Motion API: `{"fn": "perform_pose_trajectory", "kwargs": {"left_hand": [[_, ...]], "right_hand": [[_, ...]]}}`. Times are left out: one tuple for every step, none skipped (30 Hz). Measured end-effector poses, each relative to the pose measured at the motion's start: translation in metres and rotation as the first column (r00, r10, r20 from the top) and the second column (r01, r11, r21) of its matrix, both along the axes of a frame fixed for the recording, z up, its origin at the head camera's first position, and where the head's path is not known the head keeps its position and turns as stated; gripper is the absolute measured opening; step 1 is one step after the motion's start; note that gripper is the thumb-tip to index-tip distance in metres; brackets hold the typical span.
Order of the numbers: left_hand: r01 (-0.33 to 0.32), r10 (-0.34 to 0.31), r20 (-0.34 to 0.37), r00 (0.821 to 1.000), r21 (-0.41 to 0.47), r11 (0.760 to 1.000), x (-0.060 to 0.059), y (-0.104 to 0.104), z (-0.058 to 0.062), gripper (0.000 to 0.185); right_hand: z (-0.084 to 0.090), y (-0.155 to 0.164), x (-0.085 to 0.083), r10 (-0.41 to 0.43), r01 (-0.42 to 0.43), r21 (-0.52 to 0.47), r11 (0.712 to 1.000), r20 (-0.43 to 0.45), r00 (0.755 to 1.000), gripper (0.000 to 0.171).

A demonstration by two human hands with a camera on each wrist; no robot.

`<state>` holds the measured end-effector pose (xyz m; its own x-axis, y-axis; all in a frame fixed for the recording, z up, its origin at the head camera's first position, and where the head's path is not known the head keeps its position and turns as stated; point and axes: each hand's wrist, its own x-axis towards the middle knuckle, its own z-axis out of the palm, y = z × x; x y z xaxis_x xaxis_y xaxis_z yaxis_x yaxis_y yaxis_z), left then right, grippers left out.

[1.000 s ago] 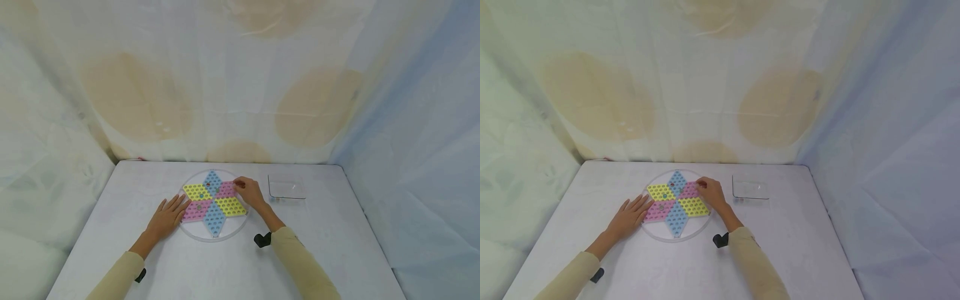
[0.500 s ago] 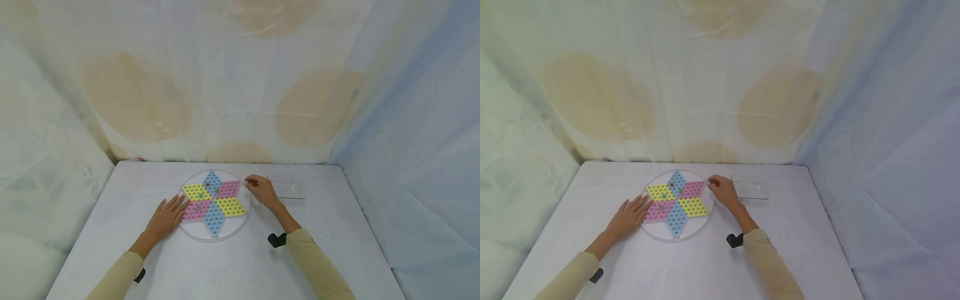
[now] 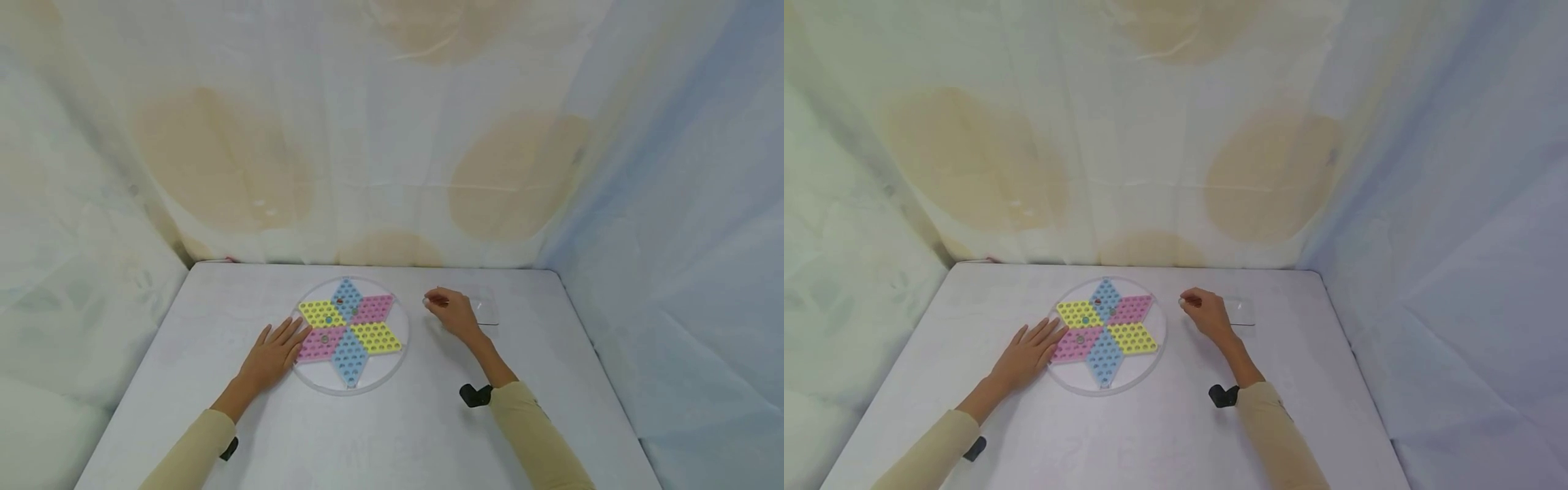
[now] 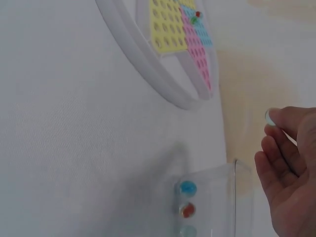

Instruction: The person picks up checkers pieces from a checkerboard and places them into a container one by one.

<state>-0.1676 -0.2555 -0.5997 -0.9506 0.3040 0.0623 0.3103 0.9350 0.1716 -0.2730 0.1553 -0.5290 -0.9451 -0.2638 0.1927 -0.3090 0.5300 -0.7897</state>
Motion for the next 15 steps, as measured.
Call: {"fn": "perform_pose_trajectory", "kwargs": {"left_hand": [[0.0, 0.0, 0.002, 1.0, 0.001, 1.0, 0.0, 0.0, 0.0, 0.053], [0.001, -0.001, 0.004, 1.0, 0.002, 1.0, -0.001, 0.0, 0.0, 0.053], [0.001, -0.001, 0.007, 1.0, 0.006, 1.0, -0.001, 0.0, 0.0, 0.052], [0.0, 0.0, 0.009, 1.0, 0.007, 1.0, -0.001, 0.001, 0.0, 0.052], [0.0, 0.0, 0.01, 1.0, 0.008, 1.0, -0.001, 0.001, 0.0, 0.052], [0.0, 0.0, 0.011, 1.0, 0.009, 1.0, -0.001, 0.001, 0.0, 0.052], [0.0, 0.0, 0.011, 1.0, 0.01, 1.0, -0.001, 0.001, 0.001, 0.052], [-0.001, 0.001, 0.01, 1.0, 0.011, 1.0, 0.0, 0.001, 0.001, 0.052], [-0.001, 0.001, 0.009, 1.0, 0.011, 1.0, 0.0, 0.001, 0.002, 0.052], [-0.001, 0.001, 0.006, 1.0, 0.01, 1.0, 0.0, 0.001, 0.002, 0.052], [-0.002, 0.002, 0.005, 1.0, 0.011, 1.0, 0.0, 0.001, 0.002, 0.052], [-0.002, 0.002, 0.004, 1.0, 0.011, 1.0, 0.001, 0.001, 0.002, 0.052], [-0.002, 0.002, 0.003, 1.0, 0.012, 1.0, 0.001, 0.001, 0.002, 0.051], [-0.002, 0.002, 0.003, 1.0, 0.013, 1.0, 0.001, 0.001, 0.002, 0.051], [-0.002, 0.002, 0.004, 1.0, 0.015, 1.0, 0.001, 0.001, 0.003, 0.051]], "right_hand": [[-0.001, 0.004, 0.0, -0.007, 0.007, 0.002, 1.0, 0.003, 1.0, 0.016], [-0.002, 0.008, -0.001, -0.014, 0.014, 0.003, 1.0, 0.004, 1.0, 0.016], [-0.003, 0.012, -0.001, -0.02, 0.02, 0.006, 1.0, 0.004, 1.0, 0.017], [-0.004, 0.015, -0.001, -0.025, 0.025, 0.009, 1.0, 0.002, 1.0, 0.016], [-0.005, 0.019, -0.002, -0.031, 0.031, 0.013, 0.999, 0.002, 1.0, 0.016], [-0.006, 0.023, -0.002, -0.035, 0.035, 0.013, 0.999, 0.001, 0.999, 0.016], [-0.007, 0.026, -0.003, -0.041, 0.041, 0.015, 0.999, 0.001, 0.999, 0.016], [-0.008, 0.028, -0.003, -0.041, 0.041, 0.018, 0.999, -0.002, 0.999, 0.016], [-0.009, 0.031, -0.004, -0.042, 0.042, 0.022, 0.999, -0.004, 0.999, 0.016], [-0.009, 0.033, -0.004, -0.042, 0.042, 0.026, 0.999, -0.003, 0.999, 0.016], [-0.01, 0.035, -0.004, -0.04, 0.04, 0.033, 0.999, 0.0, 0.999, 0.017], [-0.011, 0.037, -0.003, -0.036, 0.036, 0.041, 0.998, -0.001, 0.999, 0.017], [-0.011, 0.038, -0.003, -0.036, 0.036, 0.052, 0.998, 0.006, 0.999, 0.018], [-0.012, 0.04, -0.003, -0.035, 0.034, 0.061, 0.998, 0.015, 0.999, 0.018], [-0.012, 0.041, -0.003, -0.038, 0.036, 0.071, 0.997, 0.027, 0.999, 0.019]]}}
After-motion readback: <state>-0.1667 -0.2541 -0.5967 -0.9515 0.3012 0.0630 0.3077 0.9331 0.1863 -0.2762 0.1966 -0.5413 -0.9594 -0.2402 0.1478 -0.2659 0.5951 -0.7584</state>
